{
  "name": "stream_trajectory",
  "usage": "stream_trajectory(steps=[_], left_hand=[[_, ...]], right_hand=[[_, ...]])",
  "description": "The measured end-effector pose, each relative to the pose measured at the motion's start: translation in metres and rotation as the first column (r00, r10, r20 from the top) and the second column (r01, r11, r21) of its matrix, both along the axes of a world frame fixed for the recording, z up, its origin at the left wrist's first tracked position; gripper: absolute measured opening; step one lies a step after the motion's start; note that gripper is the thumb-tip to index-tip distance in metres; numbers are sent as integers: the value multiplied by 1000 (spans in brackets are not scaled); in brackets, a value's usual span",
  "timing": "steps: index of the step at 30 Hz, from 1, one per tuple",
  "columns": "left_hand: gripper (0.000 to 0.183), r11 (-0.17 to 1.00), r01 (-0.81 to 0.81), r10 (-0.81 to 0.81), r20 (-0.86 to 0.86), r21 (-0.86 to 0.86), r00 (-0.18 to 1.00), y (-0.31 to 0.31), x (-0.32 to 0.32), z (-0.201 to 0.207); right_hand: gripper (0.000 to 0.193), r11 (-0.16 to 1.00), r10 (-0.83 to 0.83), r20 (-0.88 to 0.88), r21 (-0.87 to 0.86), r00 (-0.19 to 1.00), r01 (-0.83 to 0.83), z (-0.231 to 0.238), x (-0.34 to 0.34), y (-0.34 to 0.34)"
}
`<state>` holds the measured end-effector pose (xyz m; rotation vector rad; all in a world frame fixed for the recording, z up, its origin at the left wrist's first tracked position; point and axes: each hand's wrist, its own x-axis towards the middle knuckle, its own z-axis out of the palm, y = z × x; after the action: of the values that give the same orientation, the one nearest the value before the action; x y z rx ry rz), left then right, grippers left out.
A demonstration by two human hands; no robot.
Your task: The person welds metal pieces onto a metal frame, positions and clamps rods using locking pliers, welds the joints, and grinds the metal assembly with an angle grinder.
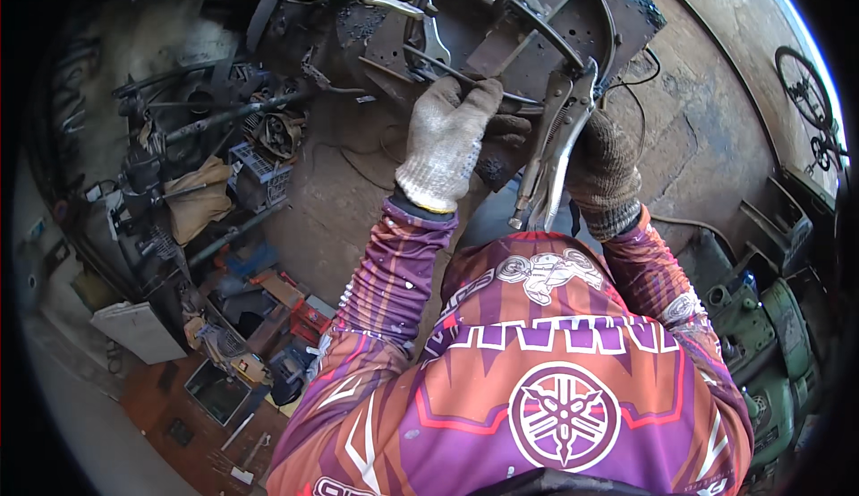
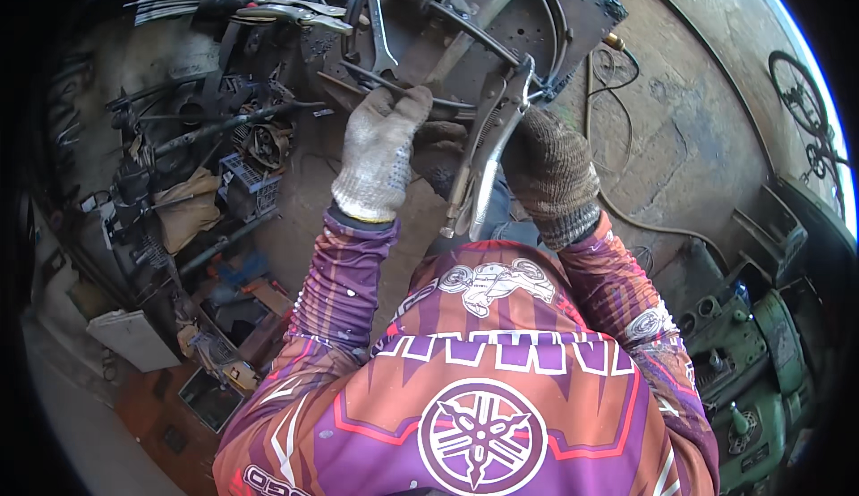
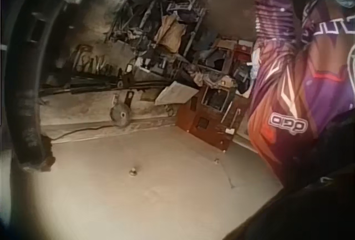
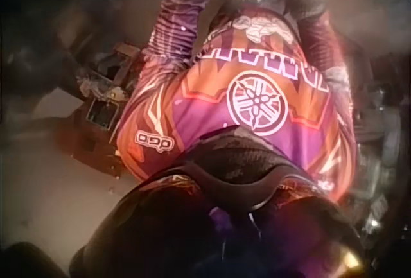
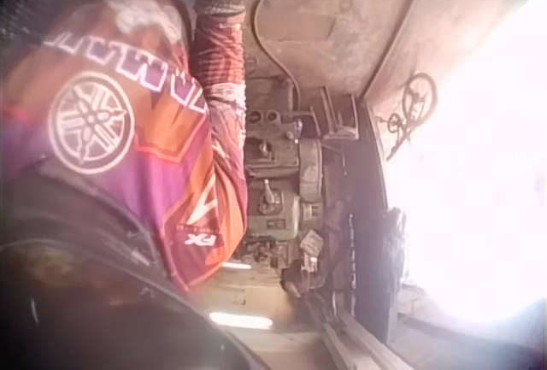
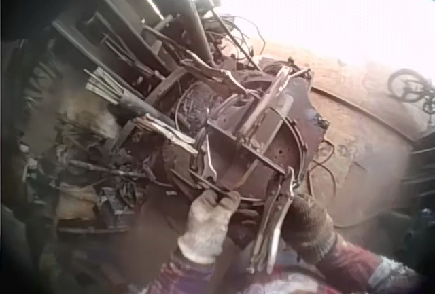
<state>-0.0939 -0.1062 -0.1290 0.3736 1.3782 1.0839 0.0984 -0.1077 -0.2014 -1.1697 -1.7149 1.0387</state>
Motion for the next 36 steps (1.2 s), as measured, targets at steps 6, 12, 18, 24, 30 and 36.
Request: stream_trajectory(steps=[6,12,18,24,30,36], left_hand=[[22,999,27,-26,31,-22,999,1,-5,-2],[22,1000,-21,21,62,-11,998,0,-3,-9],[24,998,-64,64,15,17,998,-2,4,-17],[24,983,-166,163,50,73,985,-6,18,-14],[21,978,-172,183,-87,116,979,-6,22,-11],[18,946,-244,240,44,214,970,-12,19,-39]], right_hand=[[28,999,-1,51,36,999,-1,-17,2,-2],[27,998,-64,16,5,998,64,-20,-3,-1],[24,997,-78,10,0,997,78,-17,-3,-1],[21,988,-146,-33,-49,989,144,-6,-14,-1],[22,975,-187,-118,-143,975,170,-1,-19,-2],[24,952,-271,-161,-188,949,240,-10,-22,-8]])
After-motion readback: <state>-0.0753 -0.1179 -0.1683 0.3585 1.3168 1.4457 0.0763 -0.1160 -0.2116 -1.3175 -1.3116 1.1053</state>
